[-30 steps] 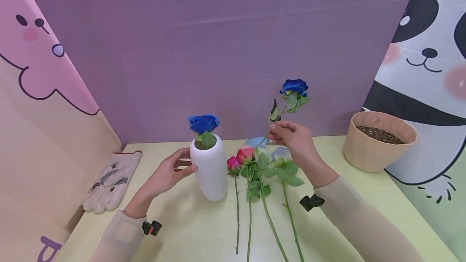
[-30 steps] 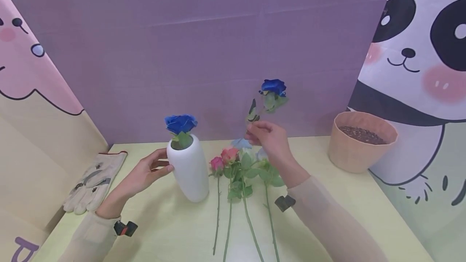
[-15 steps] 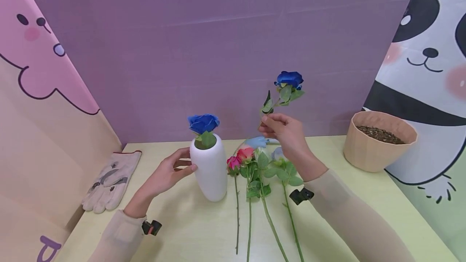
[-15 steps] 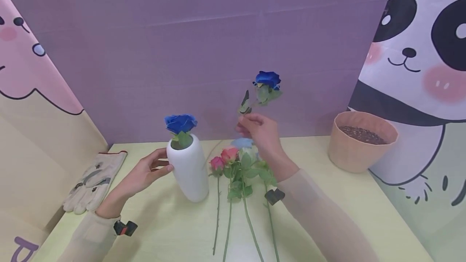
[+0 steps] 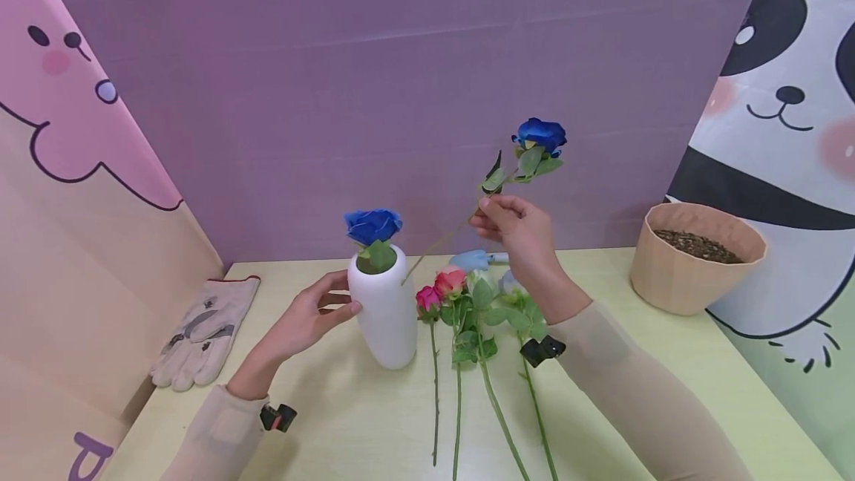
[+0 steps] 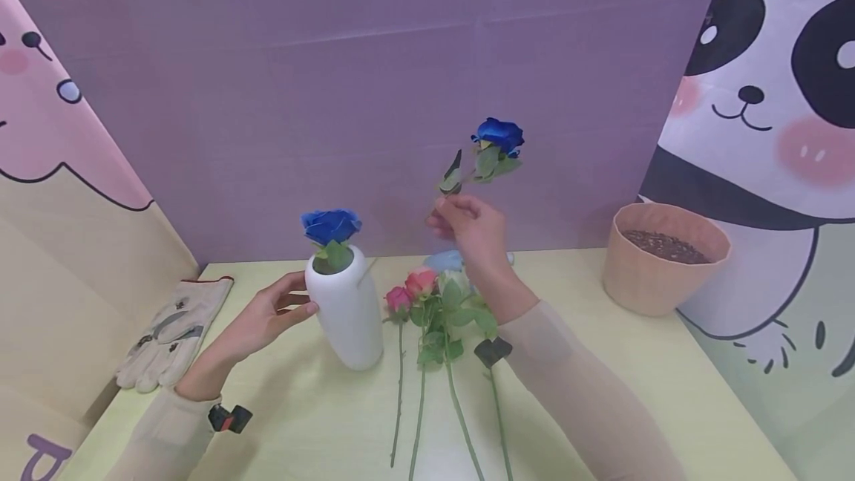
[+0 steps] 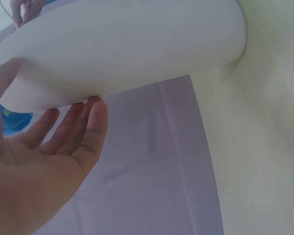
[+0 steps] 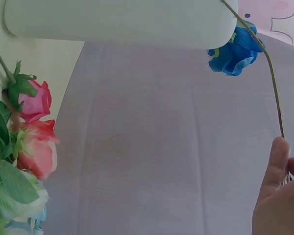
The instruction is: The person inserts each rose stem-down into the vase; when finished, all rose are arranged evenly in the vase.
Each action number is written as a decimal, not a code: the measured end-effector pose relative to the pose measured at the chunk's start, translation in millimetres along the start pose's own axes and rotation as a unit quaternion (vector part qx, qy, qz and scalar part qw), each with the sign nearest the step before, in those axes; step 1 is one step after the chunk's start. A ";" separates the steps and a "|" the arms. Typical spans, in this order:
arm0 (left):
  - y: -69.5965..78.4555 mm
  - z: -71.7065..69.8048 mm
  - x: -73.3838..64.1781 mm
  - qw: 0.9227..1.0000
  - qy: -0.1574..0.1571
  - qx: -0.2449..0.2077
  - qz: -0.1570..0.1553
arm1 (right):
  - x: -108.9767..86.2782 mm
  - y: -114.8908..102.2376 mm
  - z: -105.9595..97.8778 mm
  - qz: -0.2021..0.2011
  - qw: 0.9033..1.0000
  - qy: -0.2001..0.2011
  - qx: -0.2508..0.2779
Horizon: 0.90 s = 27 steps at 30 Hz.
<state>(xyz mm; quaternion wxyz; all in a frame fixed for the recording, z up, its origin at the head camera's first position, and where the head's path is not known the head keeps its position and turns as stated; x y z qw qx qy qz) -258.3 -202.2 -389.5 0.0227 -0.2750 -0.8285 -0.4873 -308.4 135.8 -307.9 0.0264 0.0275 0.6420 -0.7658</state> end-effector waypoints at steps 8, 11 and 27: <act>-1.3 -0.4 0.0 1.000 0.000 0.001 -0.010 | 0.0 -3.6 5.2 -0.009 1.000 0.004 0.030; -1.5 -0.3 0.2 1.000 -0.001 0.003 -0.012 | 0.1 -3.9 7.5 -0.016 0.999 0.004 0.052; -4.6 0.1 0.2 1.000 0.001 -0.007 -0.007 | 7.0 9.8 29.9 -0.029 0.998 -0.004 0.050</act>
Point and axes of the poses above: each hand's wrist, its own x-axis towards the middle knuckle, its own z-axis out of the palm, y = z × x, the point moved 1 cm from there along x, towards the middle knuckle, and after that the axes turned 12 degrees about z, right-handed, at the moved point
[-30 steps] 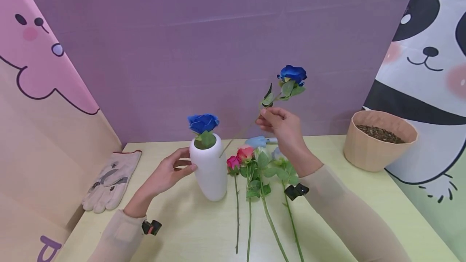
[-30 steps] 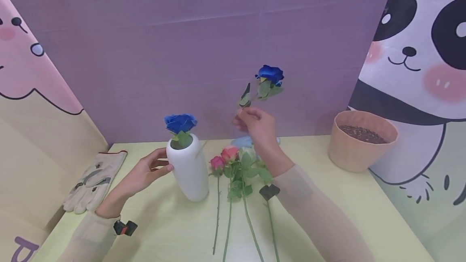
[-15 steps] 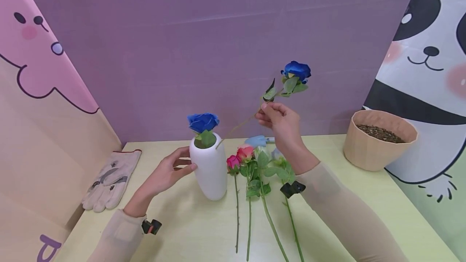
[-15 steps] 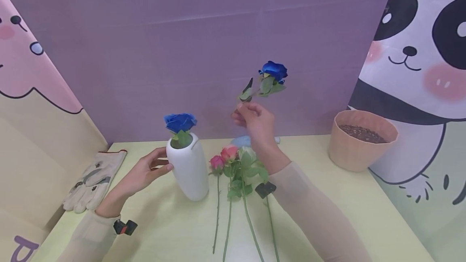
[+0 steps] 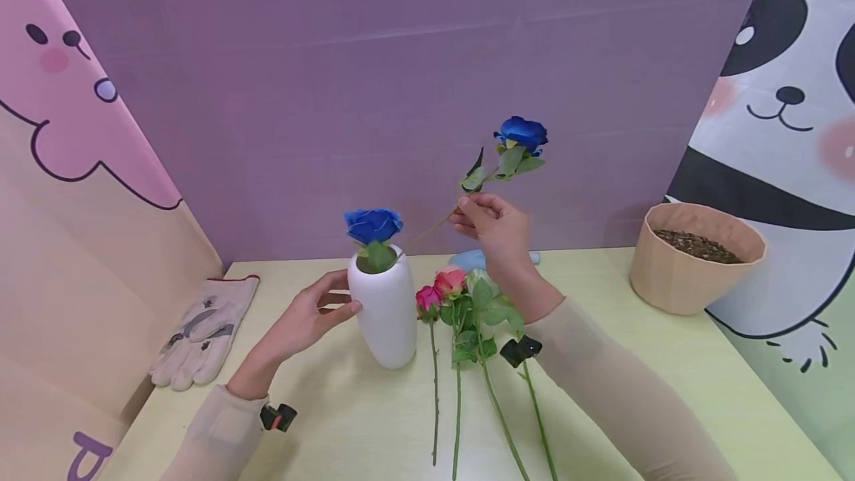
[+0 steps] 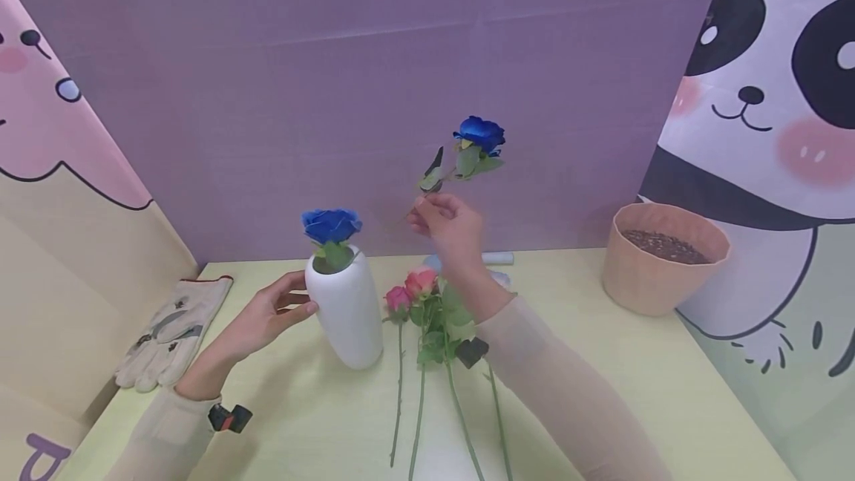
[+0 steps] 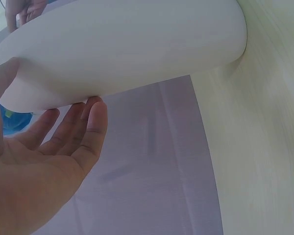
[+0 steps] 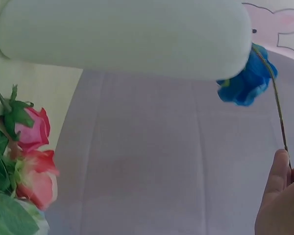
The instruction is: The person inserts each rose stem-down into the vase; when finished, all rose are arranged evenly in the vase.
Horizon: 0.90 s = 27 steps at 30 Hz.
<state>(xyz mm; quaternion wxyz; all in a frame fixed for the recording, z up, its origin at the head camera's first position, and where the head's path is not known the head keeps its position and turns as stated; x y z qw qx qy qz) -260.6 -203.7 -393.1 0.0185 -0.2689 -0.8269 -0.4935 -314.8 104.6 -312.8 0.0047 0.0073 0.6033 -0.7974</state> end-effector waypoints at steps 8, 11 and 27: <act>0.5 0.0 -0.1 1.000 0.001 -0.001 0.004 | -5.3 10.8 18.6 0.012 0.998 -0.026 -0.057; 1.4 0.0 -0.1 1.000 0.003 -0.004 0.005 | -6.9 13.0 23.6 0.020 0.998 -0.032 -0.054; 2.6 -0.3 -0.8 1.000 0.004 0.001 0.007 | -7.9 22.6 39.3 0.032 0.994 -0.068 -0.079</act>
Point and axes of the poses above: each hand's wrist, its own x-axis towards the middle knuckle, its own z-axis out of the palm, y = z × x, the point moved 1 cm from there along x, towards the middle knuckle, and after that the axes turned 12 degrees about z, right-handed, at the moved point
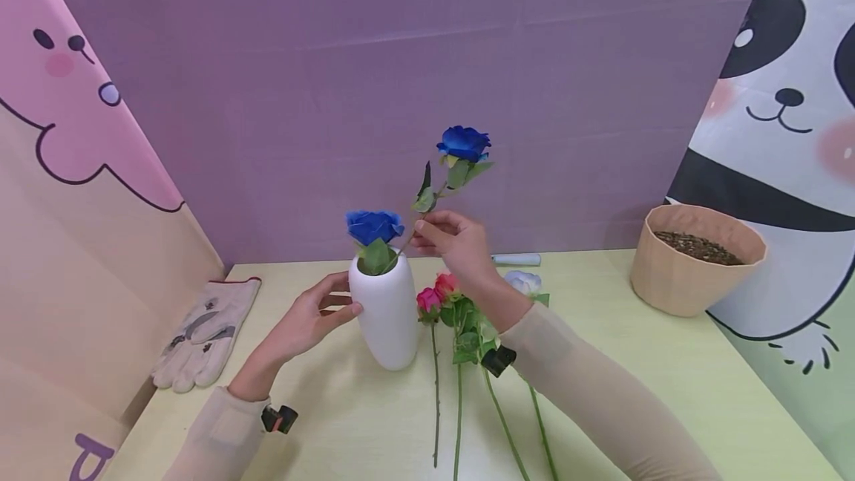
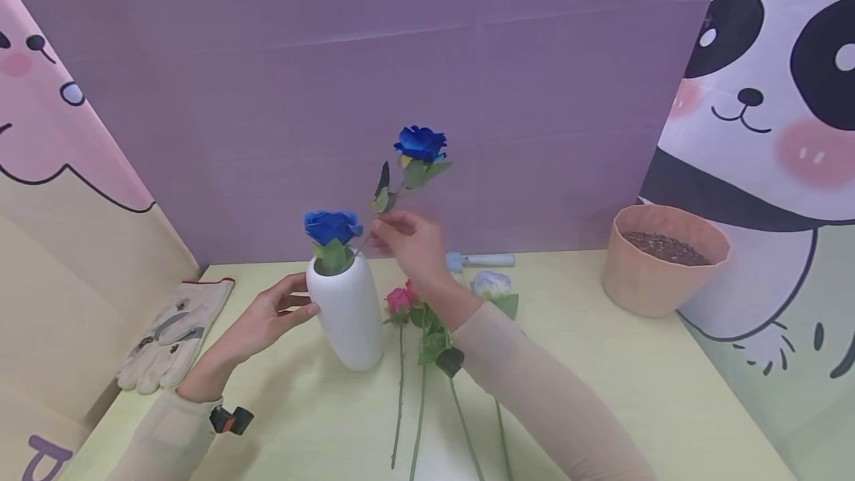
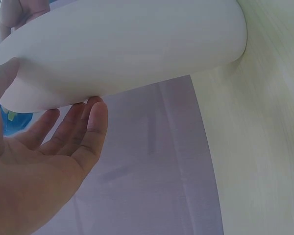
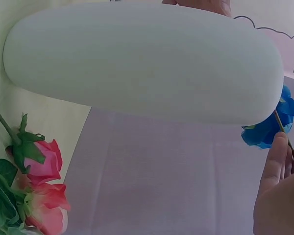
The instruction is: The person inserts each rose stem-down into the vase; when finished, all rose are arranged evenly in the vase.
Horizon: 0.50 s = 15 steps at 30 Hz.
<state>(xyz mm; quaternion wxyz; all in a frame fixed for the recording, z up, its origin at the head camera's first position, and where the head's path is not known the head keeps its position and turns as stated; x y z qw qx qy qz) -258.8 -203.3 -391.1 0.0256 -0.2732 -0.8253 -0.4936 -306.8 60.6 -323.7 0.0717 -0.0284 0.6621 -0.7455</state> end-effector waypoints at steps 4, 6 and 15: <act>-1.6 0.6 0.0 1.000 0.000 0.003 0.003 | -0.2 0.1 1.5 0.005 1.000 -0.004 -0.005; -2.5 0.6 0.2 1.000 0.000 0.004 0.004 | -0.2 0.0 2.1 0.006 1.000 -0.002 -0.006; -3.5 1.4 1.9 1.000 -0.001 0.002 0.003 | 4.0 2.5 8.9 0.007 0.999 -0.003 -0.033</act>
Point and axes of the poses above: each hand's wrist, its own x-axis towards the middle knuckle, its own z-axis out of the palm, y = z × x, the point moved 1 cm from there along x, towards the middle knuckle, and after that the axes turned 12 degrees about z, right-handed, at the moved point
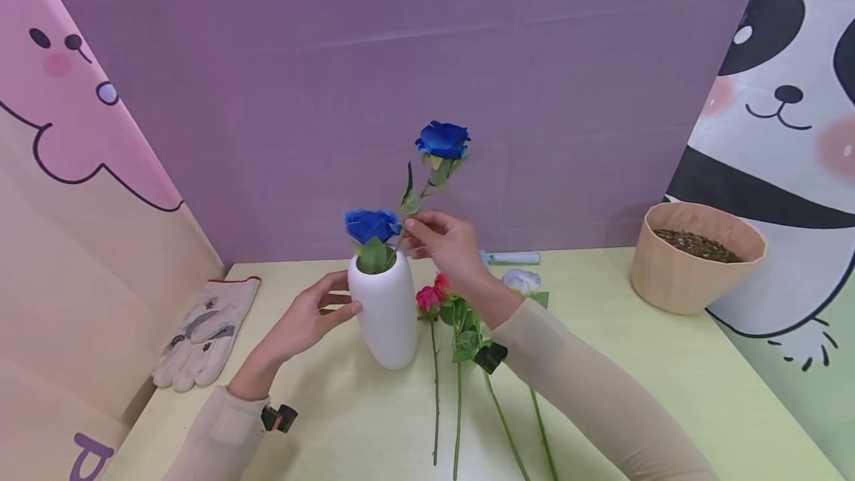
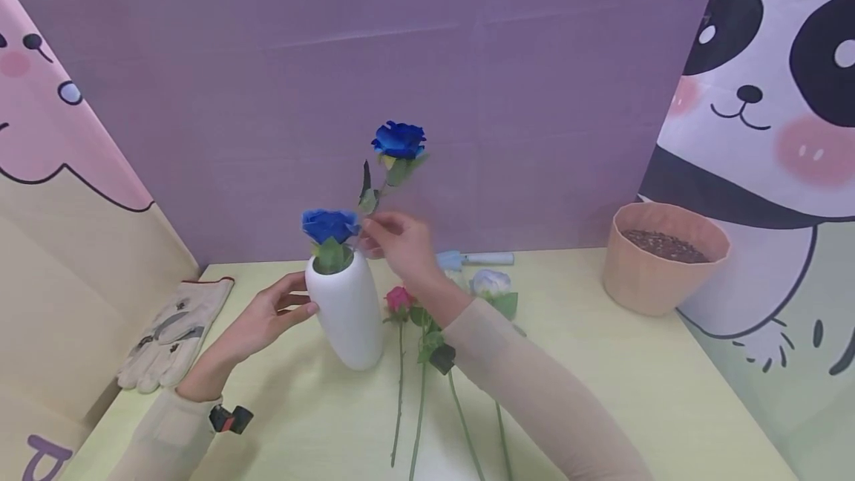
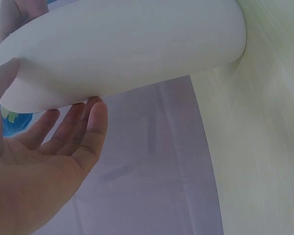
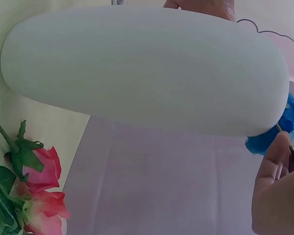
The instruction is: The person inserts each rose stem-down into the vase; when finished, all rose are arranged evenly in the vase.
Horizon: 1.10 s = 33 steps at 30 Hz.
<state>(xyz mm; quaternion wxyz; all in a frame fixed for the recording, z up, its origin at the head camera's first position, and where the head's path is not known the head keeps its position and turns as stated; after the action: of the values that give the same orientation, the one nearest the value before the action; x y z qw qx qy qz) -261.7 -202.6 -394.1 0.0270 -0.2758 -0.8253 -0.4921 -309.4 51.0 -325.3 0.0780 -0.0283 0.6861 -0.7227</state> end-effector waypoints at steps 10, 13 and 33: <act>2.3 0.4 0.2 1.000 -0.002 -0.003 -0.005 | 0.5 0.5 6.4 0.011 1.000 0.012 -0.008; 2.3 0.0 0.2 1.000 -0.001 -0.003 -0.003 | 2.0 1.4 6.9 0.007 1.000 0.017 -0.014; 2.7 0.1 -0.3 1.000 -0.001 0.007 -0.006 | 1.8 4.9 16.6 0.014 0.995 0.020 -0.098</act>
<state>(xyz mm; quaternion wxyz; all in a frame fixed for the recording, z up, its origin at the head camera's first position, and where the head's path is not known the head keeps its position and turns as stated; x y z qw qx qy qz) -260.2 -201.7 -392.1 0.0250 -0.2708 -0.8305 -0.4862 -308.3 34.2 -329.4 0.0713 -0.0123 0.7555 -0.6511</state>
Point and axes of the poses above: each hand's wrist, its own x-axis towards the middle knuckle, its own z-axis out of the palm, y = z × x, the point moved 1 cm from there along x, towards the middle knuckle, and after that the axes turned 12 degrees about z, right-handed, at the moved point
